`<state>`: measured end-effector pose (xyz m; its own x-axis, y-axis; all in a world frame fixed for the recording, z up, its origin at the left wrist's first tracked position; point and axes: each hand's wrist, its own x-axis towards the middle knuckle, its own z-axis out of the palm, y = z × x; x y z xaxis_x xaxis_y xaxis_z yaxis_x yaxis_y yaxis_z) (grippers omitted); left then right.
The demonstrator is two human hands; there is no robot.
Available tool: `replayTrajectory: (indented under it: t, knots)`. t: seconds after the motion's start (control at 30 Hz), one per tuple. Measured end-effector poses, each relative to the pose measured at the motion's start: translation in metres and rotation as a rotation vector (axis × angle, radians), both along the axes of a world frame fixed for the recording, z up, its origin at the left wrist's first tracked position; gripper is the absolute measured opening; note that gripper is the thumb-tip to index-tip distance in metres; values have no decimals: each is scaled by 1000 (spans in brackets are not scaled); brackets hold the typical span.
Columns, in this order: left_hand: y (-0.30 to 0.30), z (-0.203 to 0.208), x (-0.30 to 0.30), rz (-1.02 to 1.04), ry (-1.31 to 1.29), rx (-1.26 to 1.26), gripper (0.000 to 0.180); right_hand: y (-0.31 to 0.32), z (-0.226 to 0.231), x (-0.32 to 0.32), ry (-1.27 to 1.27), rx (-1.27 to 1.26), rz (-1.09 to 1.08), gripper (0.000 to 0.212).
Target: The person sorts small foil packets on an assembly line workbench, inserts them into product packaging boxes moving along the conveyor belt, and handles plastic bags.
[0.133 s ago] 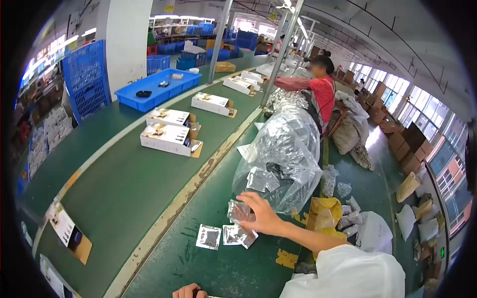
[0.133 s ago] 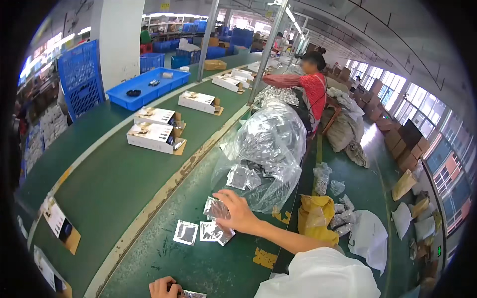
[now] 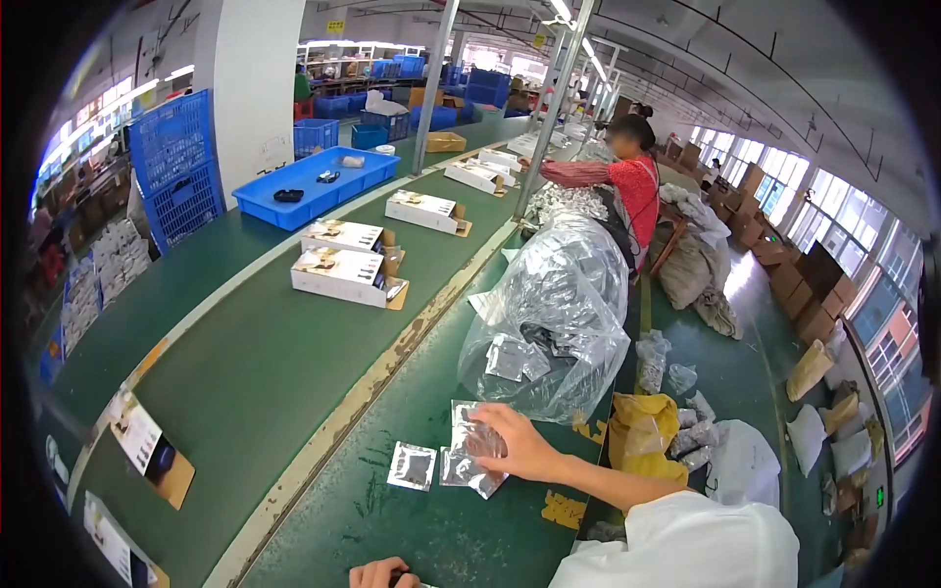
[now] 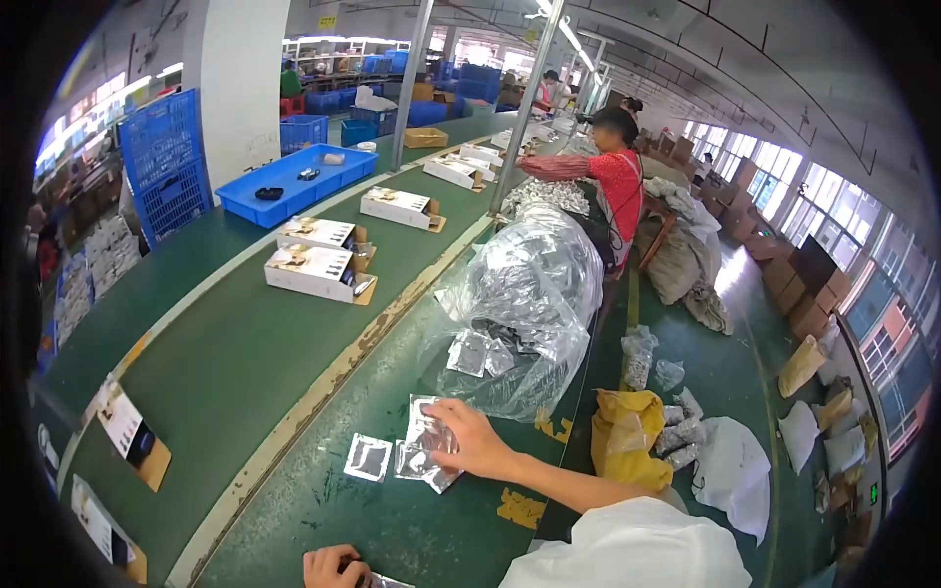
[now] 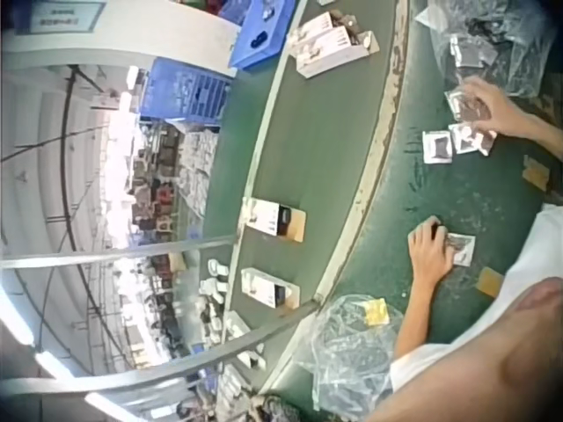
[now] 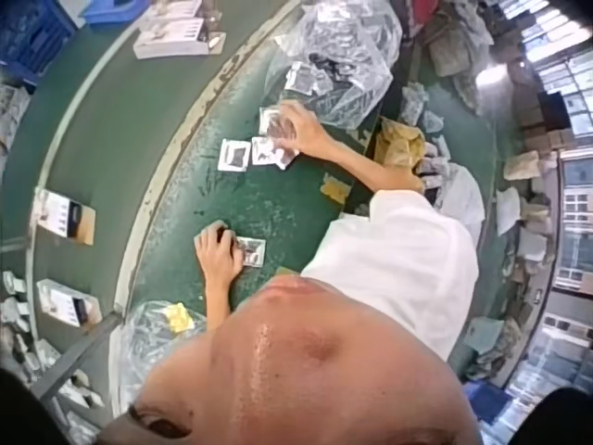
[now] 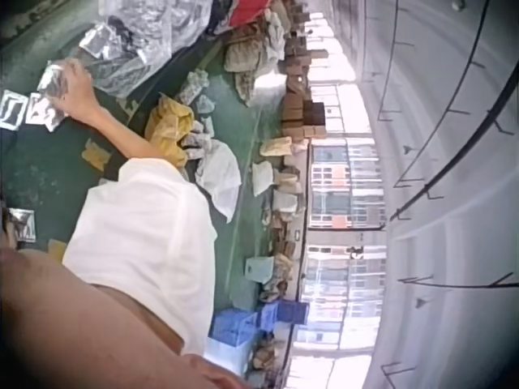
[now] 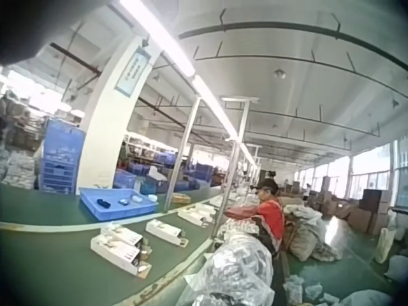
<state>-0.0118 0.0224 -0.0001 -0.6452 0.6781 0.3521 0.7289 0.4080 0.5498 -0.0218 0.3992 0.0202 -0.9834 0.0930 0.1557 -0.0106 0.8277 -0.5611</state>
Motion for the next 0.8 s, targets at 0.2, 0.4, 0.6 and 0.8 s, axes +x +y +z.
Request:
replayTrajectory:
  t: [0.2,0.4,0.6,0.8]
  knots:
    - [1,14,-1,-266,-12,17,33,-17,-8,26,82,-33,47,73]
    - [-2,12,-5,-247,23,-7,33,-42,-11,19,131,-79,148,69]
    - [-5,4,-1,-82,85,-5,31,-66,-19,9,195,-77,218,69]
    - [-7,-6,1,93,42,-35,29,-74,-30,13,272,-49,169,68]
